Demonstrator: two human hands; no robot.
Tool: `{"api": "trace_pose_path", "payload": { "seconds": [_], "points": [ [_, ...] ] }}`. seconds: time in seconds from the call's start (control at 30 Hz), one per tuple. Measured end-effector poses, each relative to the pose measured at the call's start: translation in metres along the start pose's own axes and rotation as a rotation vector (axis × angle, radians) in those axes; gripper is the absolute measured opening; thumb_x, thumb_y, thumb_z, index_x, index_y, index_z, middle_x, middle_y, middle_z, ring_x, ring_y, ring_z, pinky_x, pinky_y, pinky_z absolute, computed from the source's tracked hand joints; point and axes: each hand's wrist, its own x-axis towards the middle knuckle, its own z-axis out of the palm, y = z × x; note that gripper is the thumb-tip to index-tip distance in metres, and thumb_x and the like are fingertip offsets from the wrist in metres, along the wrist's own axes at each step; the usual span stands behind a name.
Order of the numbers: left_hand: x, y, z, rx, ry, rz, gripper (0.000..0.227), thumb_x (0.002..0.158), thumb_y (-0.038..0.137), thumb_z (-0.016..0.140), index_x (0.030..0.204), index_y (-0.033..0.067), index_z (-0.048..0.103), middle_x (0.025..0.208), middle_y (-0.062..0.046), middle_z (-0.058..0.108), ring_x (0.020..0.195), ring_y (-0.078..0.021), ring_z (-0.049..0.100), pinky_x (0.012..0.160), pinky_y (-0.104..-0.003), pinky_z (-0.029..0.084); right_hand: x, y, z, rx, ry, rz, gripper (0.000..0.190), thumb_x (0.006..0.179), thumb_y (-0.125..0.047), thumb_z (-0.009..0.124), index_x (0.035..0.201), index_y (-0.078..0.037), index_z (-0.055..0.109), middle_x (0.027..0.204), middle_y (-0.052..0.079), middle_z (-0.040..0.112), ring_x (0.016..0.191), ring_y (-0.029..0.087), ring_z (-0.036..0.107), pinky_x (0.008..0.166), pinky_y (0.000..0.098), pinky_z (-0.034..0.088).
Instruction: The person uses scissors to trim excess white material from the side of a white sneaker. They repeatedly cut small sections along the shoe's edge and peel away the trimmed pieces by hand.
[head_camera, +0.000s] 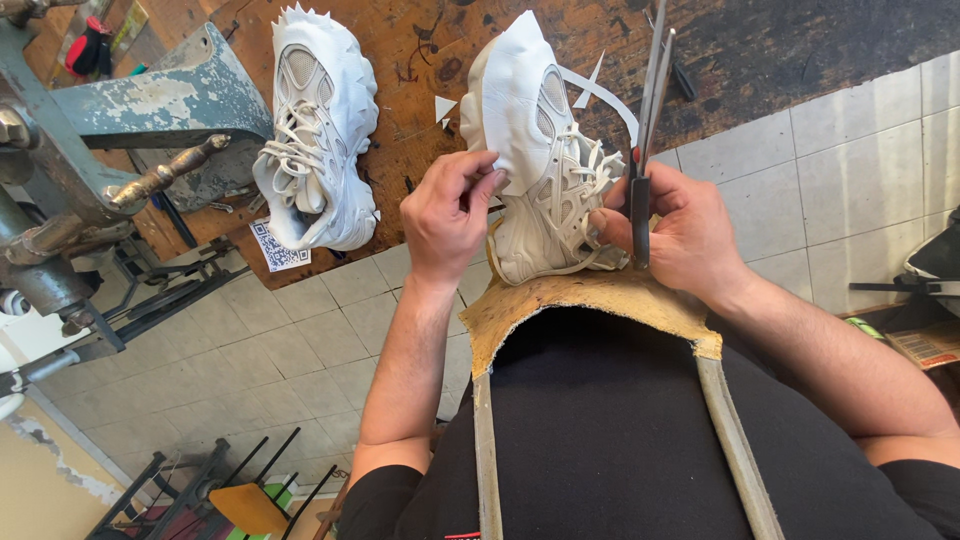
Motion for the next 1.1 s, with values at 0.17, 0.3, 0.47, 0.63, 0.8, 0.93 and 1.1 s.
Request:
{"api": "trace_pose_path", "payload": {
  "seconds": [0.17,0.3,0.47,0.63,0.8,0.93,1.1],
  "points": [
    [-0.011,-0.009,0.006,-0.114,0.065,-0.069,0.020,0.086,0.007,0.085,0.100,0.0135,0.073,0.086,-0.001,0.075,0.063,-0.0100,0.061,0.055,-0.024,0.055,-0.001,-0.001,-0.003,-0.019,0.005,0.015,0.027,0.086,-0.015,0.091,0.098,-0.003,0.070,0.073,0.010,0.074,0.075,0.015,0.073,0.075,0.0232,0.054],
    [0.003,-0.002,-0.003,-0.045,0.028,0.051,0.017,0.087,0.005,0.084,0.100,0.0120,0.077,0.085,-0.003,0.075,0.068,-0.0167,0.071,0.058,-0.029,0.060,-0.001,-0.002,-0.001,-0.021,-0.005,0.021,0.026,0.086,-0.017,0.090,0.098,-0.004,0.070,0.072,0.009,0.074,0.075,0.014,0.073,0.075,0.0232,0.054],
    [-0.008,-0.009,0.013,0.072,0.146,0.187,0.012,0.090,0.001,0.078,0.101,0.0059,0.076,0.085,-0.010,0.073,0.071,-0.0220,0.072,0.065,-0.032,0.064,-0.001,-0.003,0.001,-0.041,0.005,0.017,0.024,0.087,-0.017,0.090,0.097,-0.006,0.070,0.071,0.007,0.074,0.072,0.011,0.072,0.074,0.0217,0.053],
    [-0.017,-0.031,0.019,0.305,0.264,0.325,0.011,0.086,0.015,0.086,0.096,0.0158,0.082,0.083,0.001,0.067,0.065,-0.0156,0.069,0.059,-0.030,0.062,-0.001,-0.002,0.002,-0.045,0.005,0.018,0.024,0.088,-0.017,0.090,0.097,-0.006,0.071,0.071,0.007,0.074,0.071,0.011,0.072,0.072,0.0211,0.053],
    [-0.007,-0.020,0.012,0.371,0.235,0.384,0.004,0.089,0.017,0.082,0.092,0.0153,0.080,0.082,0.002,0.067,0.063,-0.0161,0.068,0.059,-0.031,0.059,-0.001,-0.005,0.001,-0.057,-0.003,0.013,0.024,0.087,-0.016,0.090,0.097,-0.005,0.070,0.070,0.008,0.073,0.072,0.012,0.071,0.071,0.0214,0.053],
    [0.001,-0.015,0.005,0.510,0.177,0.485,0.008,0.097,0.020,0.073,0.090,0.0148,0.075,0.081,0.003,0.064,0.055,-0.0123,0.061,0.056,-0.027,0.056,-0.001,-0.004,-0.001,-0.069,-0.009,0.008,0.024,0.087,-0.016,0.090,0.097,-0.005,0.071,0.070,0.009,0.073,0.071,0.013,0.072,0.070,0.0223,0.054],
    [0.016,-0.021,-0.005,0.593,0.033,0.648,0.021,0.106,0.021,0.056,0.091,0.0130,0.067,0.083,0.002,0.058,0.053,-0.0097,0.058,0.057,-0.025,0.057,0.002,-0.008,-0.008,-0.128,-0.031,0.004,0.026,0.087,-0.019,0.090,0.096,-0.006,0.070,0.071,0.007,0.073,0.070,0.012,0.071,0.070,0.0222,0.052]
  ]
}}
